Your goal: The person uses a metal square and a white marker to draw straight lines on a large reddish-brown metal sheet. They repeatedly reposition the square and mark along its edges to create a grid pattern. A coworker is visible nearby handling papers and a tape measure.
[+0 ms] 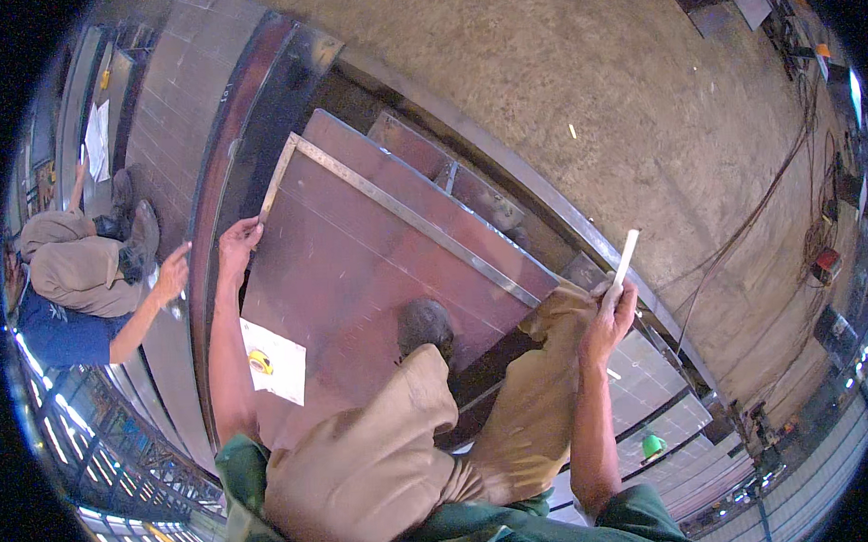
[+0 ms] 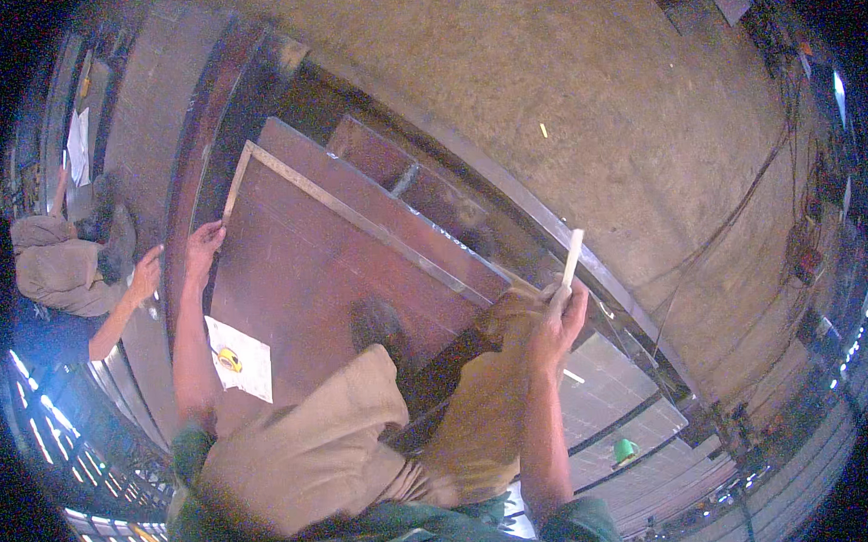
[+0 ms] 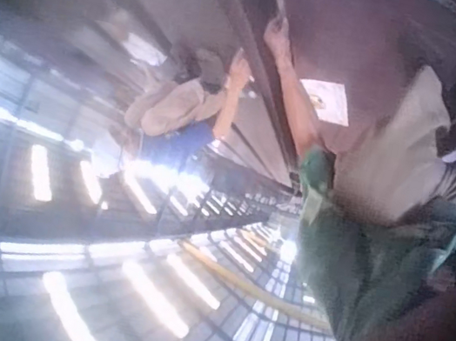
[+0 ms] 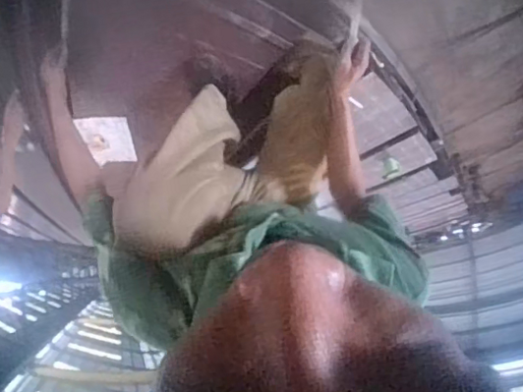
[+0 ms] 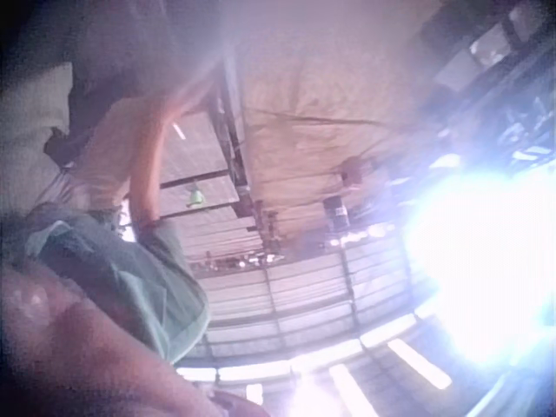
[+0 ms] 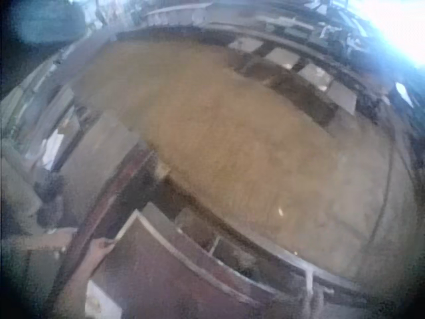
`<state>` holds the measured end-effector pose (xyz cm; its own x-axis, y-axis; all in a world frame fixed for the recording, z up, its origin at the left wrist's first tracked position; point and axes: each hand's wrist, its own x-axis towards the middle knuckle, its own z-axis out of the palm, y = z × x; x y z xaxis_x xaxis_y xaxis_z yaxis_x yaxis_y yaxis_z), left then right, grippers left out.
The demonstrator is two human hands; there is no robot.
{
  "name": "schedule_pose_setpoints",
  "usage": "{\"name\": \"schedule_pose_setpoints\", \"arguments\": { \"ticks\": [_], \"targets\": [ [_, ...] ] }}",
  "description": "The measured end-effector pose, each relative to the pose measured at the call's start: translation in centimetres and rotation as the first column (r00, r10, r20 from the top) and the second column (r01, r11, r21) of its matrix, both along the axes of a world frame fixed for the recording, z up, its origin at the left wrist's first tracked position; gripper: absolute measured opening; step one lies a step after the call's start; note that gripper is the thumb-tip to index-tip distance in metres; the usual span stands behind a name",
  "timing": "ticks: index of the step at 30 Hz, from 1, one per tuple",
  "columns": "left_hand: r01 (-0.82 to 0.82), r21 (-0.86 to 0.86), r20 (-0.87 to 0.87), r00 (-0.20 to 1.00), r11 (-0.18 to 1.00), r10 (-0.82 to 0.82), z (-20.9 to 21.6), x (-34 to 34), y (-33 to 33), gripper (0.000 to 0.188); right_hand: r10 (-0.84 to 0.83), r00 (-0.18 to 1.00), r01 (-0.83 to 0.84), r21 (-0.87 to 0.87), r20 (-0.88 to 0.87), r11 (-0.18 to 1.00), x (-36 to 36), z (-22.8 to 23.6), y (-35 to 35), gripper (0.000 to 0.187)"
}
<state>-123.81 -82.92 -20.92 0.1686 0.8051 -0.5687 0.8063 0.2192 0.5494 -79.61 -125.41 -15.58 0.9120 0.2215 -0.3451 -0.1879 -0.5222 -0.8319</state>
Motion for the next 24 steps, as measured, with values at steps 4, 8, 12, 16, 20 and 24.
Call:
{"name": "schedule_pose_setpoints", "arguments": {
  "ticks": [4,8,12,16,20,24],
  "targets": [
    [-0.061,-0.060,-0.048,0.997,0.996,0.058,0.0,1.4,1.0,0.025,-0.062,0.994,0.050,0.129,0.086,0.990,-0.7,-5.2,1.2,0.012],
    [-0.119,-0.103,0.121,0.984,0.988,0.131,-1.3,-1.6,0.7,0.023,-0.127,0.992,0.128,0.138,-0.012,0.982,-1.3,-4.9,2.6,0.012],
    [-0.124,-0.053,0.170,0.977,0.991,0.132,-1.4,-0.1,-0.1,0.024,-0.214,0.977,0.214,0.112,-0.012,0.970,-1.3,-5.4,0.8,0.013],
    [-0.163,-0.014,0.114,0.980,0.987,0.163,-1.4,-0.6,-0.1,0.025,-0.169,0.985,0.162,0.185,0.022,0.969,-1.2,-6.3,0.3,0.015],
    [-0.162,-0.038,0.136,0.977,0.986,0.165,-1.7,-0.9,0.0,0.025,-0.156,0.988,0.155,0.118,-0.001,0.981,-0.9,-6.1,0.8,0.017],
    [-0.168,-0.026,0.118,0.978,0.985,0.170,-1.5,-0.2,-0.1,0.025,-0.124,0.992,0.123,0.085,0.003,0.989,-0.7,-6.9,0.1,0.015]
  ]
}}
